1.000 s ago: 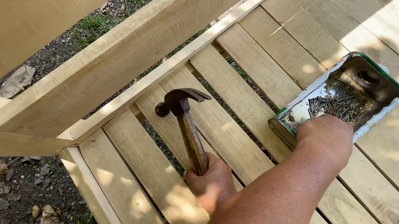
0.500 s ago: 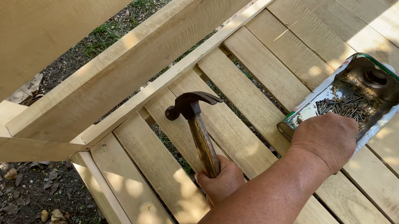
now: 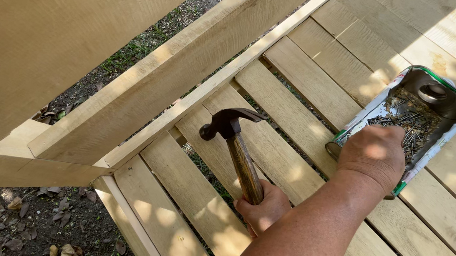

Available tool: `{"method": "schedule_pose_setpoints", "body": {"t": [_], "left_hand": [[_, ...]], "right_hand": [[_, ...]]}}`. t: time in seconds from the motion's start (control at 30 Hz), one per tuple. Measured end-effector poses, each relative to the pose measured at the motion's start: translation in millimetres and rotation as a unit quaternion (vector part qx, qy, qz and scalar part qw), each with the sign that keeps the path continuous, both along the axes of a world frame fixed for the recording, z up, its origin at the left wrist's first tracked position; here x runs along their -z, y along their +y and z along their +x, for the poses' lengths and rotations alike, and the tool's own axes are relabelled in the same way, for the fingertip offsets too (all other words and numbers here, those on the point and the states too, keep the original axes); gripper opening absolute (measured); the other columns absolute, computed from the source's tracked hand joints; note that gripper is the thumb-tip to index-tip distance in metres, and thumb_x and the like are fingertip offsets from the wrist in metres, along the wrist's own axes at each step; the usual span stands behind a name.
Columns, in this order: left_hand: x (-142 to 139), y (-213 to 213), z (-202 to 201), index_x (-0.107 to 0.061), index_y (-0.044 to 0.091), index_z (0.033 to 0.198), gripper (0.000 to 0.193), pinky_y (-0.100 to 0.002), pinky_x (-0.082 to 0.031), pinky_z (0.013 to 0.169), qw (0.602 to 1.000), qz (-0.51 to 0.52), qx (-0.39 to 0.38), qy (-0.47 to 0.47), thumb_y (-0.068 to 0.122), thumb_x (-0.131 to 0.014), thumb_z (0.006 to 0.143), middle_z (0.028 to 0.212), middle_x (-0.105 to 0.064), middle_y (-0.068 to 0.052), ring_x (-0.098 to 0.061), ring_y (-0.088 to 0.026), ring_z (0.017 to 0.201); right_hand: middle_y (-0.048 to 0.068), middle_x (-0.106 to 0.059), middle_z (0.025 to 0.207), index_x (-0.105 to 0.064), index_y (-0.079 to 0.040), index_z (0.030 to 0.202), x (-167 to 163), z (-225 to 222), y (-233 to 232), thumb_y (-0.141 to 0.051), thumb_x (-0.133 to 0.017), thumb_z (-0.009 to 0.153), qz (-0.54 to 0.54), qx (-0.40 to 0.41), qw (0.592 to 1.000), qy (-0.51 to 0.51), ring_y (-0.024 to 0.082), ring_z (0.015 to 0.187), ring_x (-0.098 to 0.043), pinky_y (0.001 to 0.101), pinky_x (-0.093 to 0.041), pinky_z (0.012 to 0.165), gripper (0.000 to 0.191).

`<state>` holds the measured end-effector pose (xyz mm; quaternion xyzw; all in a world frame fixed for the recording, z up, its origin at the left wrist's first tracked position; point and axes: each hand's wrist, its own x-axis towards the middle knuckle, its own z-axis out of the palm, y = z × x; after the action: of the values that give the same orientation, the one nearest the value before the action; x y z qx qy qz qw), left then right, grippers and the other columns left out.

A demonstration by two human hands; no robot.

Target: The person hammers nails into a slatted wooden frame lying outdoors, taking nails one at a time from a repurposed tin can filled with nails and driving them along the edge of the frame. They reposition the can of nails along the frame as they work and hammer nails at different spots along the slats.

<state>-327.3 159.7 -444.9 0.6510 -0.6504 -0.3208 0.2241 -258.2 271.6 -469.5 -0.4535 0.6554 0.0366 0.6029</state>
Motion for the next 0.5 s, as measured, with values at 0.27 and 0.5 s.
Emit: {"method": "schedule_pose_setpoints", "body": {"t": [0.27,0.5], "left_hand": [[4.7,-0.1,2.7,-0.077,0.017,0.104,0.020,-0.042,-0.060,0.086,0.992,-0.011,-0.005,0.122,0.011,-0.061,0.095,0.104,-0.075,-0.011,-0.075,-0.028,0.097],[-6.5,40.1,50.0,-0.073,0.007,0.111,0.015,-0.032,-0.064,0.089,0.933,-0.226,-0.121,0.253,0.005,-0.062,0.102,0.108,-0.075,-0.012,-0.075,-0.024,0.097]], "right_hand": [[0.003,-0.062,0.059,-0.071,-0.013,0.110,14.7,-0.3,0.6,-0.019,-0.082,0.083,-0.045,-0.009,0.999,-0.001,0.013,0.049,-0.059,0.0314,-0.049,0.050,0.029],[0.005,-0.062,0.058,-0.067,-0.007,0.097,25.9,-1.0,-0.9,-0.016,-0.084,0.080,-0.102,-0.026,0.994,-0.036,0.016,0.049,-0.060,0.0350,-0.048,0.049,0.026]]}}
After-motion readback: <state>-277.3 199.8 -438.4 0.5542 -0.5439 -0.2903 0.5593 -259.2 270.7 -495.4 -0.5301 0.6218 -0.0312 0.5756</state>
